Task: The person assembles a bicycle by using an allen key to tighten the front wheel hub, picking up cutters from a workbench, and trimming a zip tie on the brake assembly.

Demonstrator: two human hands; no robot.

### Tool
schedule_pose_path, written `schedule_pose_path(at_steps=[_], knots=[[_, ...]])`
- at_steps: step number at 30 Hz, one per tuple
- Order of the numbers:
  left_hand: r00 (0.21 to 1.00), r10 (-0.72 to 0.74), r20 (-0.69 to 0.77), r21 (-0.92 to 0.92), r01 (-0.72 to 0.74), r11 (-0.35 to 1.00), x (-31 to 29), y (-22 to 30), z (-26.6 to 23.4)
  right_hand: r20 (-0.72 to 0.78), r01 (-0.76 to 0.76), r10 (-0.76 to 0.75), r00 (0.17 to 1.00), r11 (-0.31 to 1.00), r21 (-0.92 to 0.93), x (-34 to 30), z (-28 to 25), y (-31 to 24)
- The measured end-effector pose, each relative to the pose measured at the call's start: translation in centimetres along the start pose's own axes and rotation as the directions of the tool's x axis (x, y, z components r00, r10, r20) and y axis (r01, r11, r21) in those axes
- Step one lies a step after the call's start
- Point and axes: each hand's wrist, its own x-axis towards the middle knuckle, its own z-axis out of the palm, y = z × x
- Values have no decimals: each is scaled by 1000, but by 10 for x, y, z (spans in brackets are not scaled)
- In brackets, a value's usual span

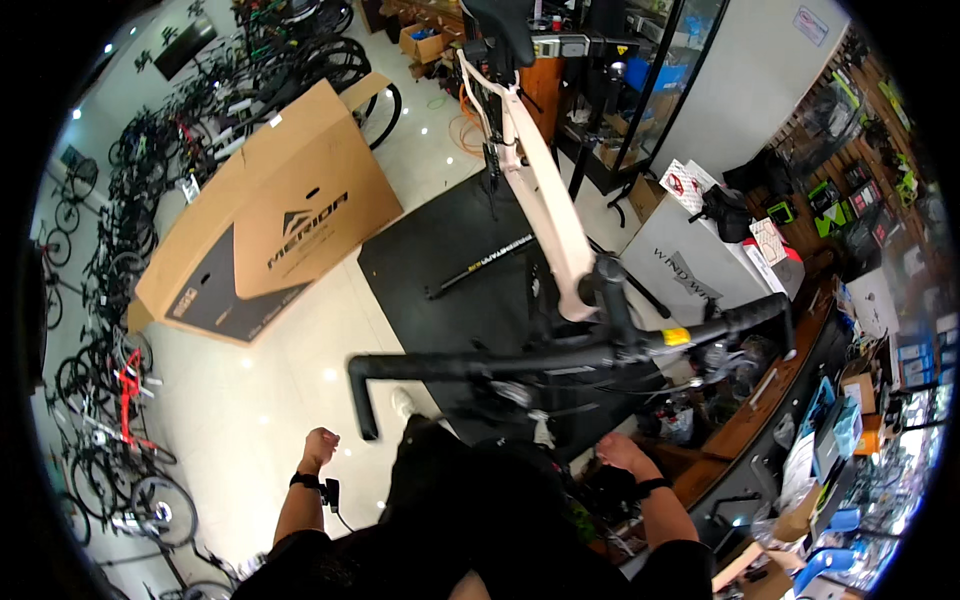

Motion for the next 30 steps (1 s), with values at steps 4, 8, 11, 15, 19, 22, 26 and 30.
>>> schedule_pose_path(at_steps=[4,8,11,15,19,22,26,30], knots=[[979,197,57,61,-201,978,113,31,-85,-132,-60,111,985,939,340,23,18,65],[940,340,-4,-177,-335,925,204,9,-174,-484,-42,209,850,942,333,-11,116,21],[874,481,67,-219,-458,862,236,18,-213,-473,-37,328,818,850,525,-42,193,-9],[783,569,252,-312,-491,813,271,52,-243,-355,-112,457,816,726,678,-23,255,-1],[738,584,337,-229,-538,811,312,116,-273,-362,-156,512,779,718,679,17,328,-56],[679,637,365,-251,-587,770,354,161,-279,-265,-207,526,808,675,708,69,356,-74],[587,695,415,-285,-642,712,425,221,-297,-189,-102,405,895,597,796,141,377,-133],[549,776,312,-224,-751,621,487,296,-327,-217,-133,413,885,669,731,226,369,-215]])
